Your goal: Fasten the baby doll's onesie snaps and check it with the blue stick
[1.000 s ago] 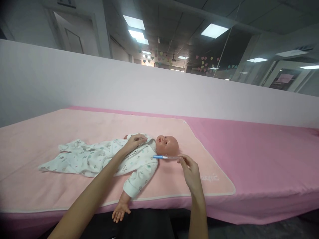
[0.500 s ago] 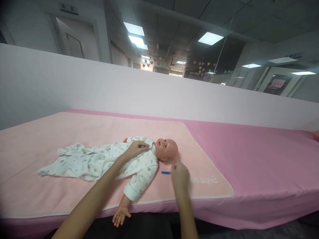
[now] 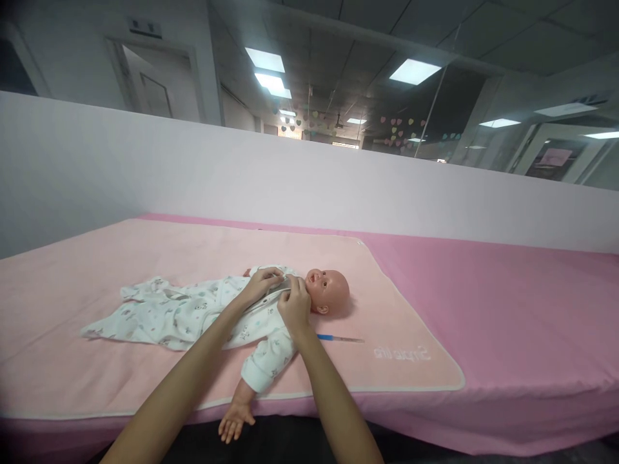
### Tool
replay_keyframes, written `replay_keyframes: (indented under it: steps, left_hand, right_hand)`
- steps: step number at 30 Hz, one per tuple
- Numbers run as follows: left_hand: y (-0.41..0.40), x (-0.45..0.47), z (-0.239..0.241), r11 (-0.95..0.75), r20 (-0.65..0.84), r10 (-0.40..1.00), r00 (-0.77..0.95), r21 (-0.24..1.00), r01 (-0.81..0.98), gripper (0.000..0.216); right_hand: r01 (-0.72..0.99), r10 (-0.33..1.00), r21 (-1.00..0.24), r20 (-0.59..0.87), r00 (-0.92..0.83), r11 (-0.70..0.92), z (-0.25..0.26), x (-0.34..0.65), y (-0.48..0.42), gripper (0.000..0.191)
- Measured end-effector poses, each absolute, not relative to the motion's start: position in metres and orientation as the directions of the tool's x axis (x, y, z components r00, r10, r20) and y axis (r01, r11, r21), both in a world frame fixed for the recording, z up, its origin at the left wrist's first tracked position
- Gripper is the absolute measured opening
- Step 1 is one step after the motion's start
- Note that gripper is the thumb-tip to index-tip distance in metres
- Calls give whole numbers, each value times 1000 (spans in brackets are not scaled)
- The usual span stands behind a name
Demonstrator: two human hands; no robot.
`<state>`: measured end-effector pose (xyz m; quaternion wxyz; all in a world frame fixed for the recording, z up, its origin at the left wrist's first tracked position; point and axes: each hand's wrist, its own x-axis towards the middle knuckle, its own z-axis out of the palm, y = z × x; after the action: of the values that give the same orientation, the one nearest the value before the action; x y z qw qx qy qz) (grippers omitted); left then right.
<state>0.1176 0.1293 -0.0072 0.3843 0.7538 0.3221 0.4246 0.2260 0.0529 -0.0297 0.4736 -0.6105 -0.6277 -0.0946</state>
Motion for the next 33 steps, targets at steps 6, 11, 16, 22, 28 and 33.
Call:
replay_keyframes:
  steps: [6,11,16,22,28,33]
  left_hand:
    - [128,117,-9,-493,365,785,500,857,148,19]
    - [125,116,-9,-505,371,779,505,849,155,20]
    - [121,116,-8,-568,413,765,495,794,215,25]
    - [114,116,-8,-626,464,749,473,729,276,28]
    - [106,113,1,-677,429,703,568,650,346,28]
    - [102,112,4,-704,444,702,558,553,445,31]
  right_hand:
    - [778,583,-507,779,231,370,-33,229,57,33]
    - [754,588,-514,780,213,409,-35,229,58,30]
    - [753,563,-497,800,206,432,-39,231,60,29]
    - [757,530,-472,825,198,451,-45,231,64,26]
    - [777,599,-504,772,210,377,-46,231,62,23]
    - [814,574,-464,792,206,349,-47,230,63,23]
